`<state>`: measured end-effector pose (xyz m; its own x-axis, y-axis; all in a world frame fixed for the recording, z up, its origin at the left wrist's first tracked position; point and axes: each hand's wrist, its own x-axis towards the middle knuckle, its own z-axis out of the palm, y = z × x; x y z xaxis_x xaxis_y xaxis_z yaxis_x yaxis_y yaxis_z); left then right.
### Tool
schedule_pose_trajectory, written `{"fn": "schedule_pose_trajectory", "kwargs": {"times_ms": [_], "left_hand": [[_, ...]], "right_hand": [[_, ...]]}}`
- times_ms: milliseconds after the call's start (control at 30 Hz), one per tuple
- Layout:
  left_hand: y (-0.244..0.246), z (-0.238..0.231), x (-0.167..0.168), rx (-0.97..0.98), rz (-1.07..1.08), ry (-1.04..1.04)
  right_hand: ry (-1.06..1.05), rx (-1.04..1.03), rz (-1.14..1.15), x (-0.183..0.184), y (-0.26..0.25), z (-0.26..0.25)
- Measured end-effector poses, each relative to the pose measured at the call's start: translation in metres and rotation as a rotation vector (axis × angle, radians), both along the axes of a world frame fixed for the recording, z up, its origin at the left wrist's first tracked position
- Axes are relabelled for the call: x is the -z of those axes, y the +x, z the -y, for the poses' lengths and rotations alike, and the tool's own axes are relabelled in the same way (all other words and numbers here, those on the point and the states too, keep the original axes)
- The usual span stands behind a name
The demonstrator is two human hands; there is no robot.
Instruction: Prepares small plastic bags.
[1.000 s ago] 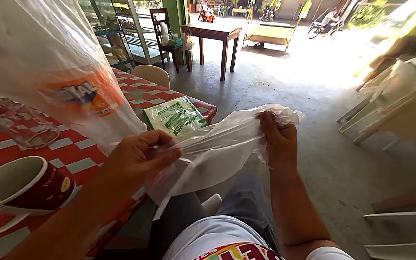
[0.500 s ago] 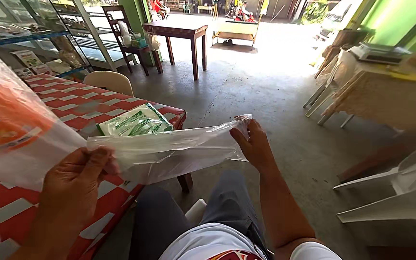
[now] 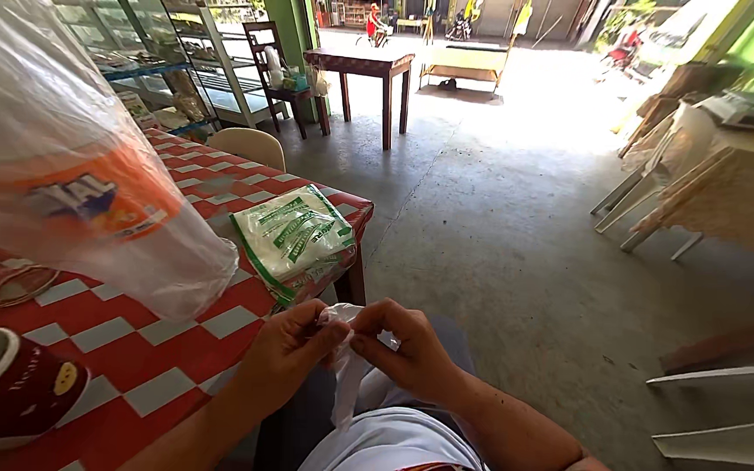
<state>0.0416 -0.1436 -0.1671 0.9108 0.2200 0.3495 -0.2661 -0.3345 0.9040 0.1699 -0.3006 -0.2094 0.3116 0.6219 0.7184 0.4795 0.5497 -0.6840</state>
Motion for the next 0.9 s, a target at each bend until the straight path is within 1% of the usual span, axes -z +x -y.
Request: {"fn": "schedule_pose_trajectory", "kwargs": {"times_ms": [167,233,267,333,400,433,500,567,667,700,733,800,867,900], "left_hand": [[0.001,-0.006,-0.008,-0.035,-0.077,-0.204],[0.002,-0.007,-0.006,-0.056,-0.052,-0.187],[0.003,-0.009,-0.002,-0.055,-0.009,-0.13],[0.005,-0.012,0.002,-0.002,0.075,-0.035],[0.005,-0.012,-0.001,0.082,0.07,-0.047],[0.004,-0.011,-0.004,0.121,0.043,-0.071],[0.0,-0.007,-0.008,0.17,-0.014,-0.102],[-0.001,-0.004,-0.008,0.108,-0.063,-0.073],[-0.001,-0.004,-0.009,-0.026,-0.112,-0.015],[-0.001,-0.005,-0.011,-0.079,-0.13,0.015],[-0.001,-0.006,-0.013,-0.124,-0.156,0.039],[-0.001,-0.008,-0.019,-0.193,-0.237,0.043],[-0.002,-0.009,-0.022,-0.248,-0.307,0.046],[-0.002,-0.009,-0.022,-0.272,-0.325,0.067]], "right_hand": [[-0.011,0.061,-0.003,0.003,0.016,0.009],[-0.017,0.009,-0.067,0.003,0.02,0.01],[-0.027,-0.061,-0.131,0.003,0.021,0.01],[-0.047,-0.284,-0.329,0.004,0.022,0.01],[-0.086,-0.541,-0.514,0.005,0.025,0.009],[-0.1,-0.64,-0.563,0.006,0.026,0.008],[-0.107,-0.735,-0.611,0.007,0.029,0.007],[-0.098,-0.703,-0.639,0.008,0.032,0.008],[-0.077,-0.536,-0.698,0.005,0.036,0.007],[-0.075,-0.512,-0.694,0.005,0.037,0.007],[-0.075,-0.493,-0.66,0.005,0.039,0.007],[-0.073,-0.415,-0.502,0.006,0.042,0.008],[-0.114,-0.249,-0.294,0.007,0.038,0.009],[-0.135,-0.176,-0.229,0.007,0.034,0.009]]}}
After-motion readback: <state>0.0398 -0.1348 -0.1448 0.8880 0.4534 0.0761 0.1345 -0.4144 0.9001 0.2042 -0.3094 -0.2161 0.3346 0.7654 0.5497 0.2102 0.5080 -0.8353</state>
